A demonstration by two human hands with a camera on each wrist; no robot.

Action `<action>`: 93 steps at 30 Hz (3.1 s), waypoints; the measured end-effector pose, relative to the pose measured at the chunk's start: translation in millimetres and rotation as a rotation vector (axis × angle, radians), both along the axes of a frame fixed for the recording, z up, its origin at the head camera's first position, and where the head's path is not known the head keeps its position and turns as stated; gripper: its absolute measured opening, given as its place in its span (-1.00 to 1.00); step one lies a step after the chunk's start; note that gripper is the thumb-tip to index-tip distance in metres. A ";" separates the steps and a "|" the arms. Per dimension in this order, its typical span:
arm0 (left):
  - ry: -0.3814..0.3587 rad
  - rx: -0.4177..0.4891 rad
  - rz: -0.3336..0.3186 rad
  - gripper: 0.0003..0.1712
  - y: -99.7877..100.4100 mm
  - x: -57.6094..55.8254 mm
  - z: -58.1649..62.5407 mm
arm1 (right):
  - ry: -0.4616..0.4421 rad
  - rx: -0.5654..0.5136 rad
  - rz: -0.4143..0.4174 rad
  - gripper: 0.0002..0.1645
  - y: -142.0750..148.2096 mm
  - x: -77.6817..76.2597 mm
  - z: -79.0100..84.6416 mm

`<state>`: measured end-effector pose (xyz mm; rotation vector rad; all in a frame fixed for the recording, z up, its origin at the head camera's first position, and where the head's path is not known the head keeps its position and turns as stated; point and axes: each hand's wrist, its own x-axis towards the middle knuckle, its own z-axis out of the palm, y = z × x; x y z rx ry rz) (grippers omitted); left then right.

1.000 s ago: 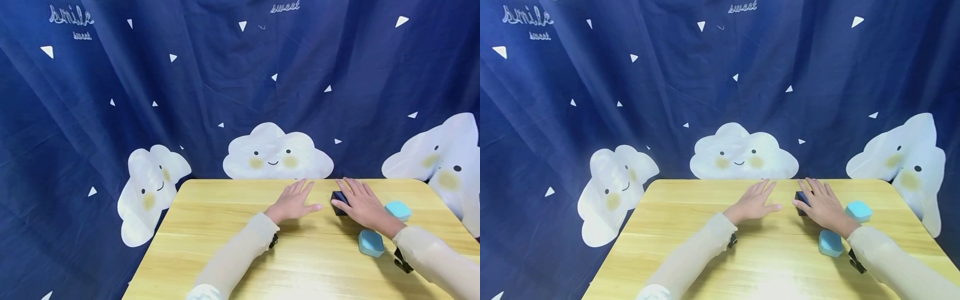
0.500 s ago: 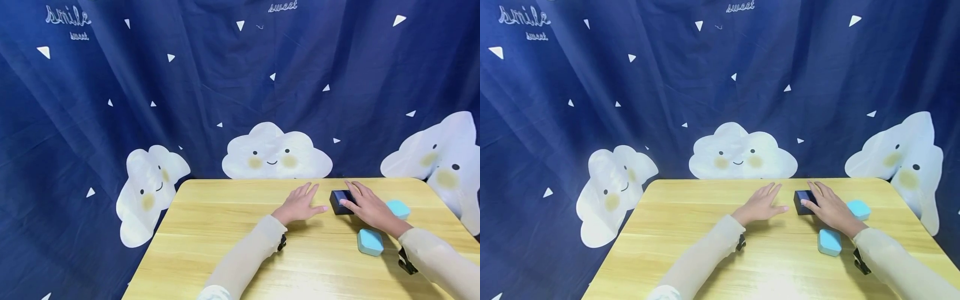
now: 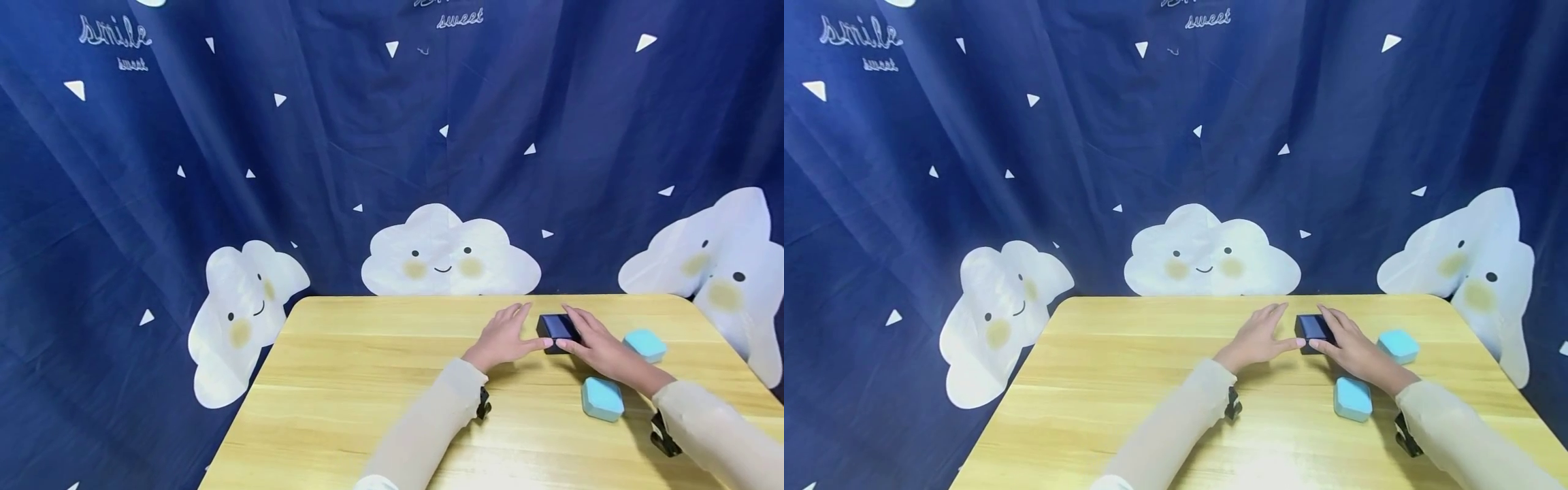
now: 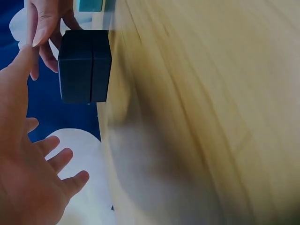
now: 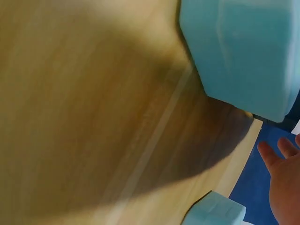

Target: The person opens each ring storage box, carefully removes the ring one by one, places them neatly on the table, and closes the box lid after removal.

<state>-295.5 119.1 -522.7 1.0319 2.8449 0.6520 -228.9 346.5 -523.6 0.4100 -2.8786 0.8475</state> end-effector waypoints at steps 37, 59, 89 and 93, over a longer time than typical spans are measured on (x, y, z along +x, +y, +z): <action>-0.134 0.202 0.074 0.04 34.5 -0.2 -26.9 | -0.241 -0.239 -0.048 0.23 9.0 -8.0 -5.5; -0.460 0.563 0.032 -0.19 27.0 -6.0 -41.8 | -0.417 -0.377 -0.107 0.08 0.3 -6.3 5.1; -0.591 0.582 0.026 -0.15 -25.6 -0.2 -39.3 | -0.543 -0.530 -0.181 0.04 -55.8 2.3 15.9; -0.601 0.577 0.013 -0.14 -36.9 2.4 -38.9 | -0.553 -0.543 -0.182 0.04 -65.7 5.6 15.0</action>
